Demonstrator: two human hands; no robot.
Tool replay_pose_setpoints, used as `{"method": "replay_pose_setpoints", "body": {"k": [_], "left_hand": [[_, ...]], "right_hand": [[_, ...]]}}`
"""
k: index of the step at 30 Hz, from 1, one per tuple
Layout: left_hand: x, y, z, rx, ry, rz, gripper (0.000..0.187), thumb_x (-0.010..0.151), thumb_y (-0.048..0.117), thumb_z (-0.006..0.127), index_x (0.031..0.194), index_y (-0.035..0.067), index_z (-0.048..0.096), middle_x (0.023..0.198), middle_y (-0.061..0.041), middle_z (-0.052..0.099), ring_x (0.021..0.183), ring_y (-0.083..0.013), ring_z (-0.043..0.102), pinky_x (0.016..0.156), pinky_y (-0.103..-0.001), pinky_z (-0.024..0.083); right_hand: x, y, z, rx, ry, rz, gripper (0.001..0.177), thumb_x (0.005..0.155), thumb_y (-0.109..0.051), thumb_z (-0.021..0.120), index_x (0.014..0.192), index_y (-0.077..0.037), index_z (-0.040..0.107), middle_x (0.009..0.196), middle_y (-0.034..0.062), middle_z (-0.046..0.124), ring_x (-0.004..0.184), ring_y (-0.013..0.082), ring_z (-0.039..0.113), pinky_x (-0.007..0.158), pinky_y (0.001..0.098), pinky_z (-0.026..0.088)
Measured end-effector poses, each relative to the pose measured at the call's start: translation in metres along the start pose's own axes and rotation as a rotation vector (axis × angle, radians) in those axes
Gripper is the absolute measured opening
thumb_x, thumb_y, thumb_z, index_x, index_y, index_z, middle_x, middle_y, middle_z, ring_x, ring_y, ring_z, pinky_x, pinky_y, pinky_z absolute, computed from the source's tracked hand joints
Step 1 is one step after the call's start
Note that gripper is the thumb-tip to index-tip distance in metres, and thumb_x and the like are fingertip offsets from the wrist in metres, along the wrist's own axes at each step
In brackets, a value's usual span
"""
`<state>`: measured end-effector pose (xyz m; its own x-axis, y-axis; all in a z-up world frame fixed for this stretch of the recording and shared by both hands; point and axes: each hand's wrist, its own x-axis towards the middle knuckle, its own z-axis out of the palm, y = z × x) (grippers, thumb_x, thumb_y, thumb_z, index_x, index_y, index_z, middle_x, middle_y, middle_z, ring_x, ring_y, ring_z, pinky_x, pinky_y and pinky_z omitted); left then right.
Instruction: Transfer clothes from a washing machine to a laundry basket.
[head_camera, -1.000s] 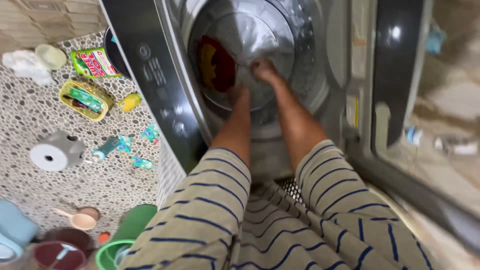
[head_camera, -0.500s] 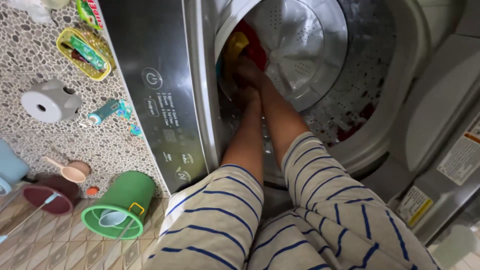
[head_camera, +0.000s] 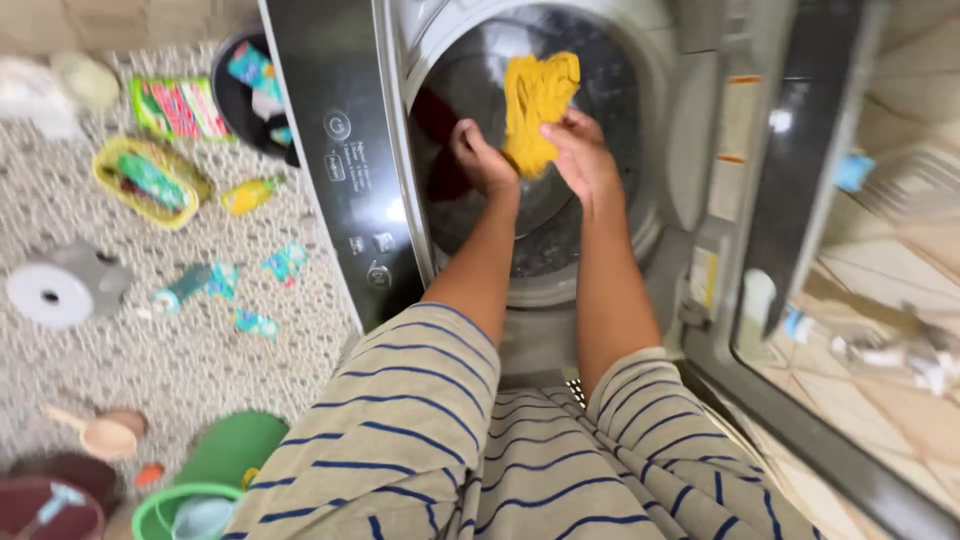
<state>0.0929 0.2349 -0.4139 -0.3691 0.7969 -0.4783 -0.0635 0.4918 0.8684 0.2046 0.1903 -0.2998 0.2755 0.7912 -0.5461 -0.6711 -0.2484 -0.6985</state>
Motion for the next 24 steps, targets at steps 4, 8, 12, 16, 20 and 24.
{"method": "replay_pose_setpoints", "body": {"k": [4,8,12,16,20,24], "left_hand": [[-0.047,0.124,0.005,-0.27,-0.447,0.044,0.044,0.103,0.039,0.061,0.123,0.0,0.066,0.117,-0.01,0.07,0.109,-0.0194,0.064,0.1,-0.032,0.049],[-0.082,0.209,-0.038,0.057,-1.374,-0.153,0.04,0.098,0.04,0.066,0.116,0.004,0.07,0.102,-0.003,0.071,0.093,-0.0113,0.063,0.084,-0.031,0.052],[-0.09,0.231,-0.084,0.13,-1.586,-0.103,0.043,0.104,0.043,0.059,0.11,0.003,0.073,0.094,-0.002,0.07,0.086,-0.0095,0.061,0.076,-0.031,0.052],[-0.099,0.29,-0.116,0.028,-1.533,0.352,0.052,0.111,0.047,0.046,0.113,0.001,0.07,0.093,-0.003,0.07,0.087,-0.0085,0.061,0.08,-0.028,0.052],[-0.127,0.319,-0.136,-0.166,-1.601,0.249,0.052,0.11,0.047,0.043,0.111,0.001,0.068,0.093,-0.003,0.072,0.086,-0.0099,0.066,0.082,-0.027,0.053],[-0.184,0.318,-0.164,-0.164,-1.728,0.263,0.052,0.113,0.046,0.045,0.103,0.0,0.068,0.089,-0.003,0.066,0.084,-0.0102,0.059,0.079,-0.028,0.051]], "right_hand": [[-0.074,-0.051,0.063,0.02,0.075,-0.258,0.041,0.095,0.002,0.069,0.134,-0.001,0.057,0.125,0.0084,0.067,0.115,0.0192,0.067,0.104,0.0359,0.054],[-0.141,-0.052,0.097,0.174,0.244,-0.391,0.034,0.099,-0.006,0.066,0.132,-0.005,0.057,0.123,0.007,0.068,0.114,0.0197,0.067,0.101,0.036,0.056],[-0.209,-0.034,0.103,0.215,0.382,-0.53,0.023,0.107,-0.012,0.067,0.128,-0.004,0.06,0.122,0.0082,0.068,0.113,0.0211,0.066,0.1,0.0372,0.055],[-0.298,-0.03,0.134,0.204,0.492,-0.777,0.013,0.108,-0.014,0.066,0.119,-0.012,0.059,0.123,0.0034,0.067,0.118,0.0203,0.065,0.102,0.044,0.054],[-0.386,-0.034,0.192,0.19,0.738,-0.951,0.012,0.102,-0.022,0.061,0.111,-0.014,0.059,0.12,0.0024,0.07,0.113,0.0204,0.069,0.099,0.0484,0.059],[-0.45,0.016,0.177,0.206,0.88,-1.094,0.012,0.108,-0.021,0.06,0.111,-0.01,0.058,0.115,0.0057,0.07,0.105,0.019,0.069,0.092,0.0411,0.058]]}}
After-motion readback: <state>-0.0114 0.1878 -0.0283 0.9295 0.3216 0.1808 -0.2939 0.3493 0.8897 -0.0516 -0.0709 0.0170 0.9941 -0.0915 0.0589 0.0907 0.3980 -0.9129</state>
